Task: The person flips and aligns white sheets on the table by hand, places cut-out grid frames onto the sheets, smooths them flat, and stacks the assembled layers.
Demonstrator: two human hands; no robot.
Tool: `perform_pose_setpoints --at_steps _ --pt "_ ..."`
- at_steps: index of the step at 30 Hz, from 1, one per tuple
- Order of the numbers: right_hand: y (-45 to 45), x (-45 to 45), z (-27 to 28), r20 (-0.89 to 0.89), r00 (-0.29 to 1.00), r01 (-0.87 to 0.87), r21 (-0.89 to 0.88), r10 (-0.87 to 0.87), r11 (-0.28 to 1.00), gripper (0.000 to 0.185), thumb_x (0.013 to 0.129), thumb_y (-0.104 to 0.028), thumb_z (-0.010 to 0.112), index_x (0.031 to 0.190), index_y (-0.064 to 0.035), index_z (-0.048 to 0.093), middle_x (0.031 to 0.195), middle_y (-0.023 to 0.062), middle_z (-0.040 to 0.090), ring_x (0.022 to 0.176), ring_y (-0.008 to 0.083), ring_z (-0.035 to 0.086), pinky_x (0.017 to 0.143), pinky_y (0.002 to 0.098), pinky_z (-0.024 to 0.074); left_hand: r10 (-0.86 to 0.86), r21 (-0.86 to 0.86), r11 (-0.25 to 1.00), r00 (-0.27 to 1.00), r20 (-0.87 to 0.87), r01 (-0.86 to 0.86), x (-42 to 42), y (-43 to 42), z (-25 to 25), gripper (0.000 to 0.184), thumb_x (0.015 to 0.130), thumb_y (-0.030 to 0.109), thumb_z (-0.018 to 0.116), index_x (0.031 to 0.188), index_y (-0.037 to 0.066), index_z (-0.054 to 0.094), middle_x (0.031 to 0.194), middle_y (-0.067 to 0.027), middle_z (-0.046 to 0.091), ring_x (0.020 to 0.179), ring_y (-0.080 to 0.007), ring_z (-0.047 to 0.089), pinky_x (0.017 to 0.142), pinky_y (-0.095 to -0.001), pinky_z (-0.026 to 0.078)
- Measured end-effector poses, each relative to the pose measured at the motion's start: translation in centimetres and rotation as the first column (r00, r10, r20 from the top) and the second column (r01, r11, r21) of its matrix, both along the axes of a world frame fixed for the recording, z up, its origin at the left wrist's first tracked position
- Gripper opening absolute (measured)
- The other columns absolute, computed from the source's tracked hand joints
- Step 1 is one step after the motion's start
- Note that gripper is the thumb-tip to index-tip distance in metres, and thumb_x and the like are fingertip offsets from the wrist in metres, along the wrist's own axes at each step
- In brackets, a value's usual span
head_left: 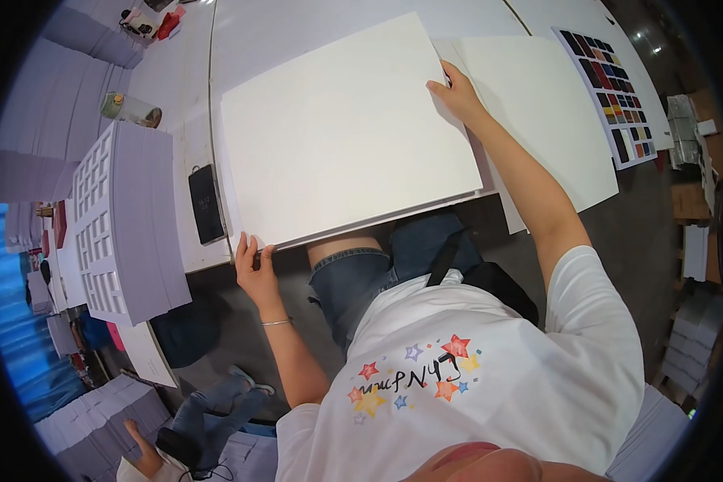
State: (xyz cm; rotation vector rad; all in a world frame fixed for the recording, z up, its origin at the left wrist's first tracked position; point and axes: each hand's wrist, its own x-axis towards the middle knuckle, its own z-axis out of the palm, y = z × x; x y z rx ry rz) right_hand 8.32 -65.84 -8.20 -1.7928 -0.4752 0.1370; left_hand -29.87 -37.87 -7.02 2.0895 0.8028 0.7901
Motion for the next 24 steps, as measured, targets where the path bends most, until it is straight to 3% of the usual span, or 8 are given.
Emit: perform_pose_setpoints --at_steps 5,16,18,21,23,24 --pt "0.1 0.4 -2.1 0.022 0.999 0.045 0.000 -0.045 0.999 0.050 0.079 -0.016 0.060 0.125 -0.0023 0.043 0.120 0.0129 0.051 0.112 0.0228 0.048 0.092 0.0321 0.0386 -0.002 0.029 1.000 1.000 -0.028 0.003 0.1 -0.3 0.4 0.032 0.075 0.003 0.068 0.106 -0.002 0.061 0.124 -0.0105 0.051 0.099 -0.0130 0.053 0.076 -0.0202 0.044" --pt "0.3 -1.2 -0.2 0.019 0.998 0.062 0.020 -0.063 0.998 0.052 0.080 -0.015 0.059 0.127 -0.0032 0.040 0.125 0.0146 0.047 0.116 0.0252 0.045 0.091 0.0338 0.0406 -0.013 -0.008 1.000 0.999 0.040 0.013 0.0 -0.3 -0.3 0.032 0.076 0.001 0.066 0.108 -0.003 0.060 0.126 -0.0130 0.050 0.103 -0.0149 0.053 0.081 -0.0226 0.045" --pt "0.5 -1.5 0.1 0.093 0.988 0.131 -0.078 -0.124 0.988 0.054 0.079 -0.015 0.059 0.128 -0.0031 0.039 0.126 0.0150 0.046 0.115 0.0261 0.045 0.090 0.0339 0.0422 -0.001 -0.014 1.000 0.999 0.041 0.001 0.0 -0.2 -0.5 0.032 0.076 0.001 0.066 0.108 -0.002 0.060 0.126 -0.0130 0.049 0.102 -0.0148 0.053 0.081 -0.0225 0.045" --pt "0.4 -1.7 0.4 0.114 0.989 0.102 -0.064 -0.094 0.993 0.056 0.078 -0.013 0.059 0.128 -0.0011 0.038 0.126 0.0171 0.044 0.116 0.0273 0.044 0.094 0.0352 0.0389 0.003 -0.038 0.999 0.997 0.077 0.000 -0.1 -0.1 -0.9 0.033 0.076 0.003 0.068 0.108 -0.001 0.060 0.126 -0.0119 0.050 0.104 -0.0147 0.053 0.082 -0.0228 0.044" --pt "0.1 0.0 -2.2 0.423 0.903 0.142 -0.120 -0.079 0.983 0.055 0.078 -0.012 0.059 0.127 0.0014 0.038 0.128 0.0192 0.042 0.119 0.0289 0.041 0.099 0.0363 0.0341 0.018 0.009 1.000 0.999 0.050 -0.018 0.0 -0.3 -0.7 0.034 0.074 0.004 0.069 0.108 0.001 0.061 0.125 -0.0120 0.051 0.107 -0.0167 0.052 0.085 -0.0250 0.044" --pt "0.0 0.8 -3.3 0.466 0.881 0.148 -0.119 -0.077 0.982 0.055 0.078 -0.011 0.059 0.126 0.0022 0.038 0.127 0.0196 0.042 0.119 0.0297 0.039 0.100 0.0368 0.0318 0.025 -0.018 1.000 0.998 0.057 -0.024 0.0 -0.2 -0.7 0.035 0.073 0.006 0.070 0.108 0.002 0.062 0.124 -0.0123 0.052 0.110 -0.0192 0.051 0.089 -0.0275 0.042"
